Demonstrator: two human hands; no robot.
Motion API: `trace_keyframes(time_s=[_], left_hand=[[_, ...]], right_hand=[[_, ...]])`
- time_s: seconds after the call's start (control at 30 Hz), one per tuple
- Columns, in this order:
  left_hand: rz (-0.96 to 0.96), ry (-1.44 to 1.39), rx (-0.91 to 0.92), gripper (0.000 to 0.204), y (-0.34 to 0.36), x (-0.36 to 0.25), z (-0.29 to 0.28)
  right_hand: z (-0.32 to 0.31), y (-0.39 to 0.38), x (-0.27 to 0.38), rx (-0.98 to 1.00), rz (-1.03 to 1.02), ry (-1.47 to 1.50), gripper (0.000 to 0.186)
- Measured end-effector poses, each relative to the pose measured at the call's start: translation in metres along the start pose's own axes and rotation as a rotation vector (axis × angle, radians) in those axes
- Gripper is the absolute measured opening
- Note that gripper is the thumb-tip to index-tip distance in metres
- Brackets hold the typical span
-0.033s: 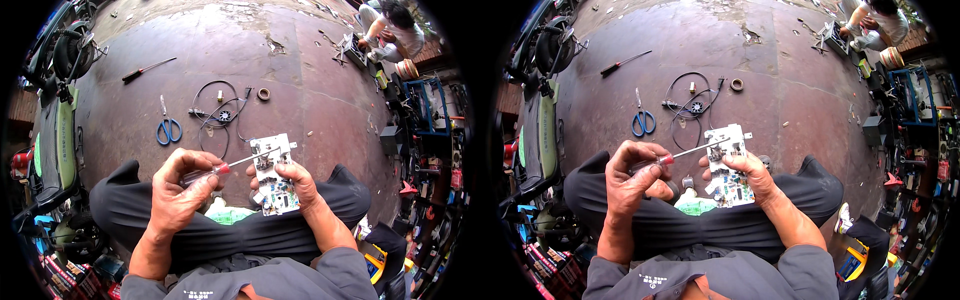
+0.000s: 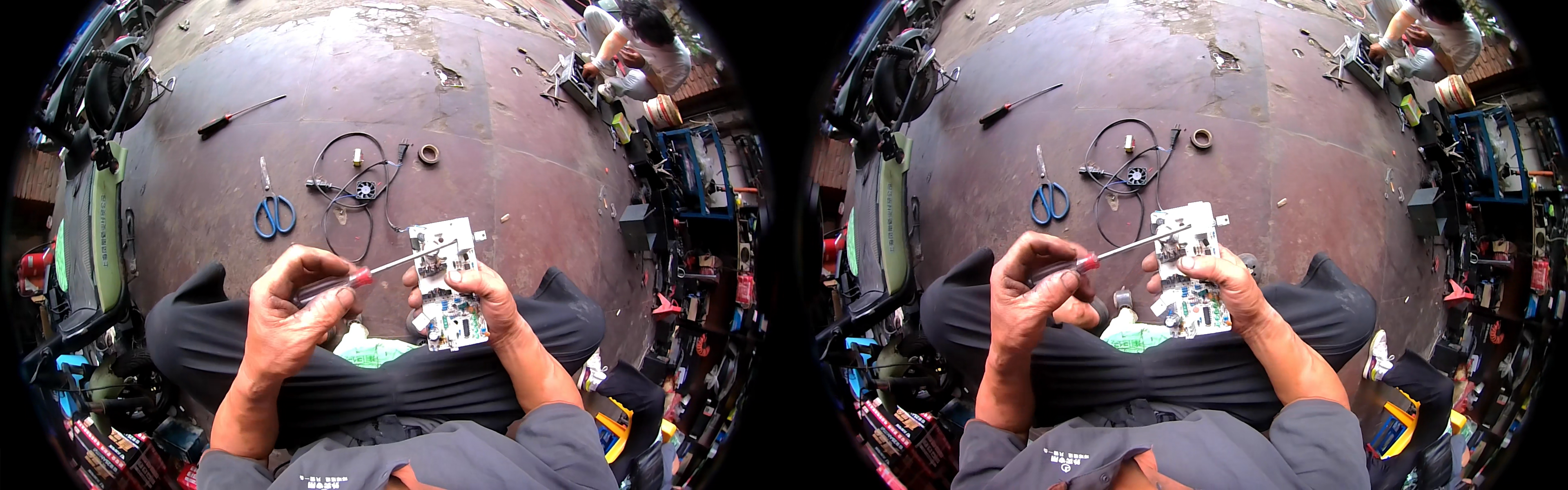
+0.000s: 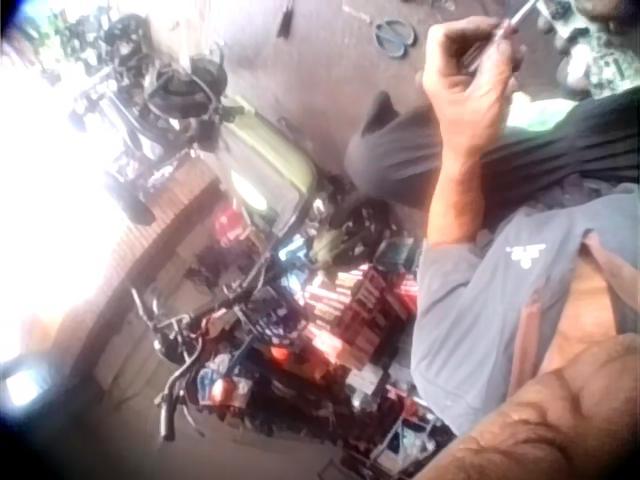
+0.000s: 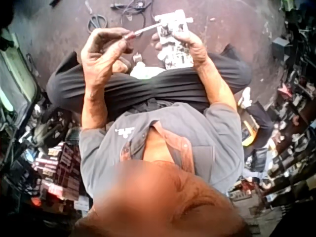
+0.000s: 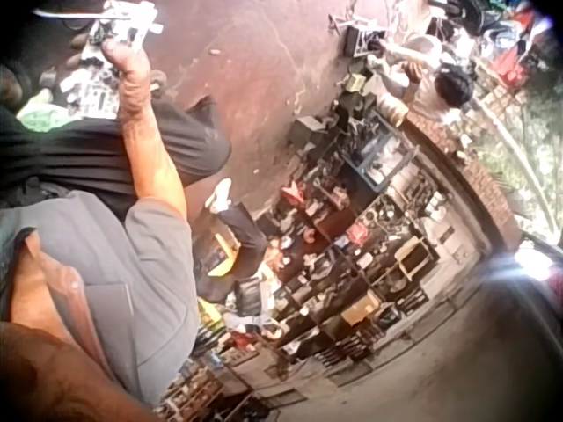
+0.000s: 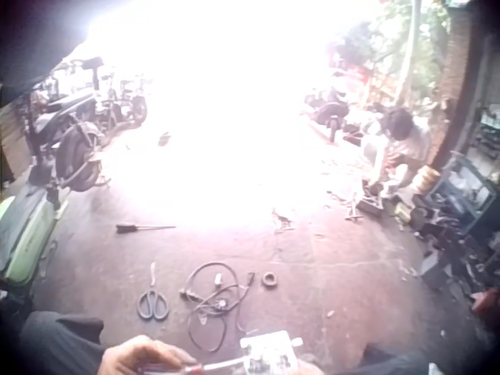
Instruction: The person uses a screwdriver to loosen and tighten screws on a circuit board while holding it by hand, turning the board over to work on both sides and handling a metal heat sink component.
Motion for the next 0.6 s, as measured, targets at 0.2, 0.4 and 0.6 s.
trace_keyframes(time_s=[0.2, 0.4, 0.6], left_hand=[[-0.230, -0.076, 0.103, 0.025, -0.001, 0.021, -0.008], [-0.263, -0.069, 0.052, 0.027, 0.002, 0.022, -0.011], [-0.160, 0.121, 0.056, 0.031, 0.004, 0.029, -0.021]], right_hand=[[0.013, -0.008, 0.009, 0.051, -0.003, 0.017, 0.054], [0.009, -0.004, 0.006, 0.024, -0.071, -0.208, 0.049], [0.016, -0.010, 0.002, 0.105, 0.043, -0.192, 0.036]])
Point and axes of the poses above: each hand's wrist, its own y-axis towards the middle knuckle, its own z-axis out of the palm, x = y × z, the point moved 7 cm from there along y, towards the middle knuckle, and after that the axes turned 7 degrees about y, right-handed, at the moved point
